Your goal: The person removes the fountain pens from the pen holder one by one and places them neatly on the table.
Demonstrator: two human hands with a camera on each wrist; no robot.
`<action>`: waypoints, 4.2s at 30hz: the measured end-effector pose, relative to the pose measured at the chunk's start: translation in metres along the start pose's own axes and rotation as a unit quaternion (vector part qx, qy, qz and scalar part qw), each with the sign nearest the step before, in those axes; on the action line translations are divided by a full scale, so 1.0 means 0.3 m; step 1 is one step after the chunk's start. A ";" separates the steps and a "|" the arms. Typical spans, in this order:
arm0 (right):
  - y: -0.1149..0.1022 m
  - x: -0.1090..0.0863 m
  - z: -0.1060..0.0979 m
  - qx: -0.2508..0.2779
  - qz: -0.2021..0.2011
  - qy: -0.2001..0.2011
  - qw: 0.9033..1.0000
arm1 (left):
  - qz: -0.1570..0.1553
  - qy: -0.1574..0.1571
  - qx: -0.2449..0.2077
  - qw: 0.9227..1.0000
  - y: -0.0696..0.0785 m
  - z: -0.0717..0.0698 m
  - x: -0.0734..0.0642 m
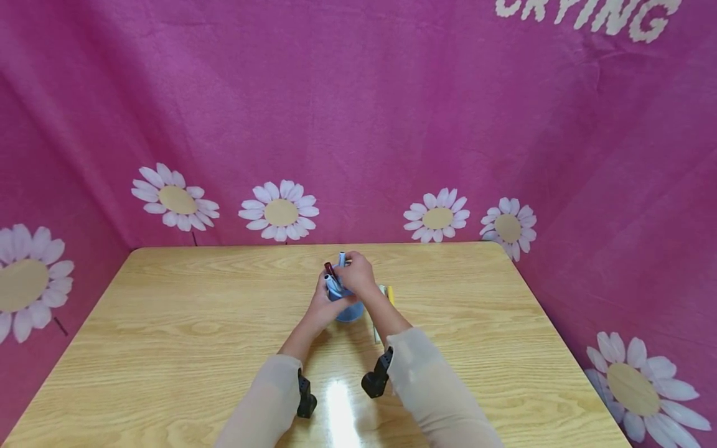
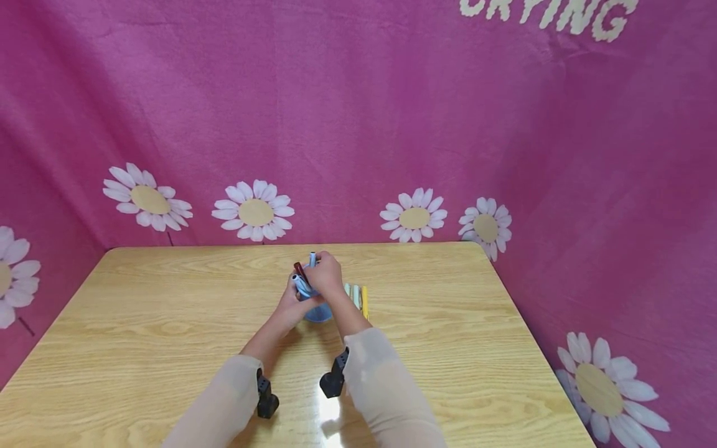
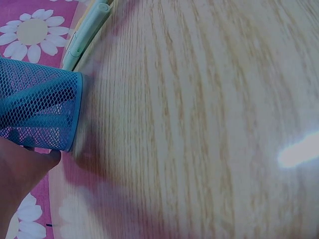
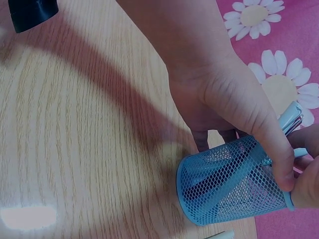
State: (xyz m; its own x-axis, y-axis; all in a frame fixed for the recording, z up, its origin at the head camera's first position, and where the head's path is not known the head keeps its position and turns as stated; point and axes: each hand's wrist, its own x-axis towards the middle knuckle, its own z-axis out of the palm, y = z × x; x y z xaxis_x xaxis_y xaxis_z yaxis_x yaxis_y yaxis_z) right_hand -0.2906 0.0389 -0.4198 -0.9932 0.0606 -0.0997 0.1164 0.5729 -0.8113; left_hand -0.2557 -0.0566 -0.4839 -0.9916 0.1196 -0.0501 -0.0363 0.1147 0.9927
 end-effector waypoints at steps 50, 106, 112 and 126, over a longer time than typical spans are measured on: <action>0.020 0.014 -0.144 0.310 -0.052 0.059 0.947 | 0.003 0.001 -0.022 1.000 -0.021 0.006 0.006; 0.059 0.029 -0.313 0.386 0.000 0.045 0.921 | -0.020 -0.013 -0.037 0.999 0.068 0.003 -0.051; 0.075 0.030 -0.330 0.370 0.006 0.051 0.927 | -0.017 -0.013 -0.041 0.999 0.018 0.004 -0.016; 0.105 0.028 -0.366 0.365 0.013 0.055 0.929 | -0.006 0.009 -0.035 0.999 -0.035 0.016 0.010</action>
State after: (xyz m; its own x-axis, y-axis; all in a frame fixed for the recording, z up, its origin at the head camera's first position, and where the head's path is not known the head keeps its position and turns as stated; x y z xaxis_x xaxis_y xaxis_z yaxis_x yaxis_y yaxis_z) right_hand -0.2961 0.1472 -0.3831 -0.9801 0.1732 -0.0973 0.0742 -0.1349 -0.9881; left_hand -0.2578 -0.0528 -0.4951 -0.9930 0.1015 -0.0607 -0.0561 0.0470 0.9973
